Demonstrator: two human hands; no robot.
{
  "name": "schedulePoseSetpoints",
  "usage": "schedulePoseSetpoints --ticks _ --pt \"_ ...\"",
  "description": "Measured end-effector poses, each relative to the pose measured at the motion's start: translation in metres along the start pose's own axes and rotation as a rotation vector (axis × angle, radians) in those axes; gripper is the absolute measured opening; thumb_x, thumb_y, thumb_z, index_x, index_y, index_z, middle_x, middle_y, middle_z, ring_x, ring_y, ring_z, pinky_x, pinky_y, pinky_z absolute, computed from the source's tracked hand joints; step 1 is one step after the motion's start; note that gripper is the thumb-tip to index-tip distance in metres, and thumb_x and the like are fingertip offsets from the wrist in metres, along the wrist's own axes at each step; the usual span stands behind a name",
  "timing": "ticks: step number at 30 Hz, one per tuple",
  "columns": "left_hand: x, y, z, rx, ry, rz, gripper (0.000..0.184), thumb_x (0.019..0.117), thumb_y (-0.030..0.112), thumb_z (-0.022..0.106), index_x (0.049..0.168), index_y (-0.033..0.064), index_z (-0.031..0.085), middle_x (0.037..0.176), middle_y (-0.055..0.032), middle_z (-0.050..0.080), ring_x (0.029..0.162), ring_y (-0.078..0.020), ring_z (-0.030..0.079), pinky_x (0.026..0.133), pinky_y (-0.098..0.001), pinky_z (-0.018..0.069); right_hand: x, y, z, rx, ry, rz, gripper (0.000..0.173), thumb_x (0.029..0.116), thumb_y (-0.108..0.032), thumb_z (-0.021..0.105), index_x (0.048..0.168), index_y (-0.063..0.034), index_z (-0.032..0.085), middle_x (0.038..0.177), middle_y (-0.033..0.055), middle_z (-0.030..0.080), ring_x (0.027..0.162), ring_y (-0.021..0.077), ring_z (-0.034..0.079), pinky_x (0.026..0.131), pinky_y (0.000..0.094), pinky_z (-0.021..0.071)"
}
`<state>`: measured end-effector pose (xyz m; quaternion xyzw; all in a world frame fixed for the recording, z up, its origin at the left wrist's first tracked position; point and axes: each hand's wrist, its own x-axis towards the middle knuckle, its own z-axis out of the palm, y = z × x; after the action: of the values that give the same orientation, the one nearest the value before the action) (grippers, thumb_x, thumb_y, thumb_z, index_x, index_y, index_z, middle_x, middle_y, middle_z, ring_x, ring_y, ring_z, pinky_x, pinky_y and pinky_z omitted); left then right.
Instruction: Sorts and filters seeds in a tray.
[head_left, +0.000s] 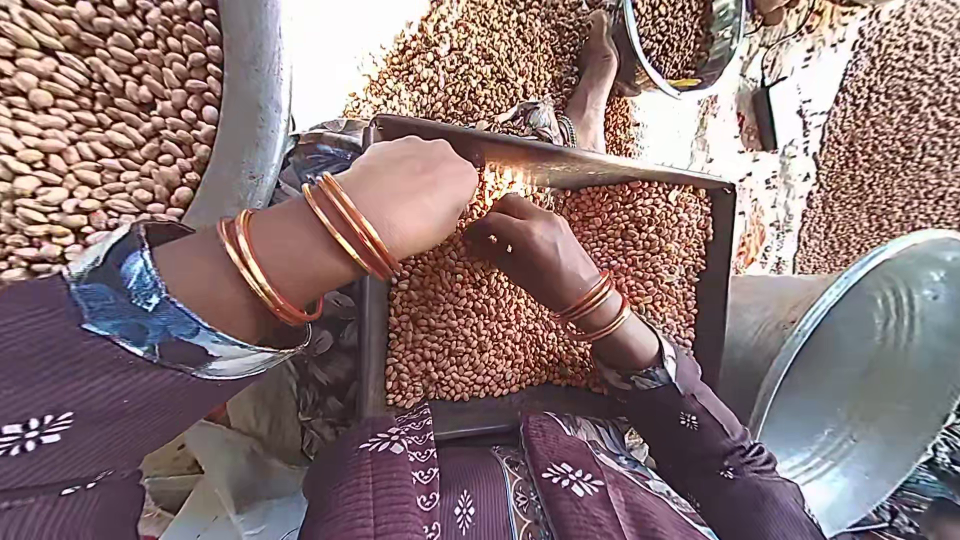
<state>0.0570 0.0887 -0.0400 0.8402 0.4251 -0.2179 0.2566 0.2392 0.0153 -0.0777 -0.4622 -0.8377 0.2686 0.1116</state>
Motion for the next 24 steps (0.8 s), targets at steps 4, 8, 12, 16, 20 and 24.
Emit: schedulePoseSetpoints --ticks 4,8,12,16,20,24 --pt "-0.004 0.019 0.008 0.040 0.000 -0.075 0.012 0.1029 0.005 0.053 0.112 -0.0025 0.058 0.086 -0.0193 0.063 0.084 -0.0416 0.068 0.062 -0.0518 0.0518 -0.001 -0.001 0.003 -0.063 -0.013 0.019 0.007 0.0937 -0.013 0.073 0.094 -0.0068 0.071 0.092 0.0097 0.064 0.075 0.0227 0.067 0.062 0.0378 0.0562" --pt "-0.006 0.033 0.016 0.113 0.059 -0.141 0.025 0.0996 -0.004 0.053 0.125 -0.0068 0.051 0.081 -0.0193 0.060 0.078 -0.0412 0.068 0.059 -0.0476 0.0499 0.001 0.001 0.010 -0.076 0.013 -0.008 0.013 0.0901 -0.015 0.076 0.095 -0.0038 0.072 0.092 0.0119 0.064 0.079 0.0259 0.067 0.066 0.0397 0.0569" --pt "-0.002 0.022 0.011 0.045 0.048 -0.129 0.020 0.1020 0.003 0.054 0.120 -0.0034 0.052 0.087 -0.0212 0.062 0.085 -0.0438 0.068 0.063 -0.0523 0.0513 0.001 0.000 0.016 -0.057 0.049 -0.023 0.006 0.0906 -0.012 0.074 0.092 -0.0059 0.074 0.089 0.0104 0.065 0.076 0.0241 0.067 0.064 0.0380 0.0564" --pt "0.003 0.018 0.011 0.019 0.046 -0.104 0.021 0.1025 0.004 0.054 0.122 -0.0033 0.054 0.090 -0.0226 0.064 0.088 -0.0450 0.068 0.066 -0.0545 0.0518 -0.004 0.002 0.008 -0.015 0.026 0.010 0.005 0.0902 -0.011 0.074 0.092 -0.0063 0.072 0.086 0.0087 0.066 0.069 0.0209 0.066 0.060 0.0373 0.0555" --pt "0.005 0.017 0.012 0.019 0.045 -0.096 0.018 0.1047 0.008 0.053 0.120 -0.0019 0.056 0.090 -0.0213 0.064 0.089 -0.0442 0.068 0.066 -0.0544 0.0518 -0.009 0.003 -0.014 0.107 0.045 0.152 0.009 0.0874 -0.007 0.074 0.094 -0.0070 0.068 0.085 0.0072 0.065 0.061 0.0154 0.061 0.055 0.0323 0.0528" --pt "0.006 0.012 0.009 0.021 0.038 -0.070 0.018 0.1069 0.014 0.052 0.112 -0.0018 0.058 0.089 -0.0208 0.064 0.089 -0.0432 0.068 0.066 -0.0546 0.0519 -0.013 0.005 -0.022 0.306 0.027 0.228 0.009 0.0866 -0.001 0.064 0.093 -0.0058 0.067 0.086 0.0078 0.061 0.053 0.0130 0.054 0.047 0.0281 0.0490"
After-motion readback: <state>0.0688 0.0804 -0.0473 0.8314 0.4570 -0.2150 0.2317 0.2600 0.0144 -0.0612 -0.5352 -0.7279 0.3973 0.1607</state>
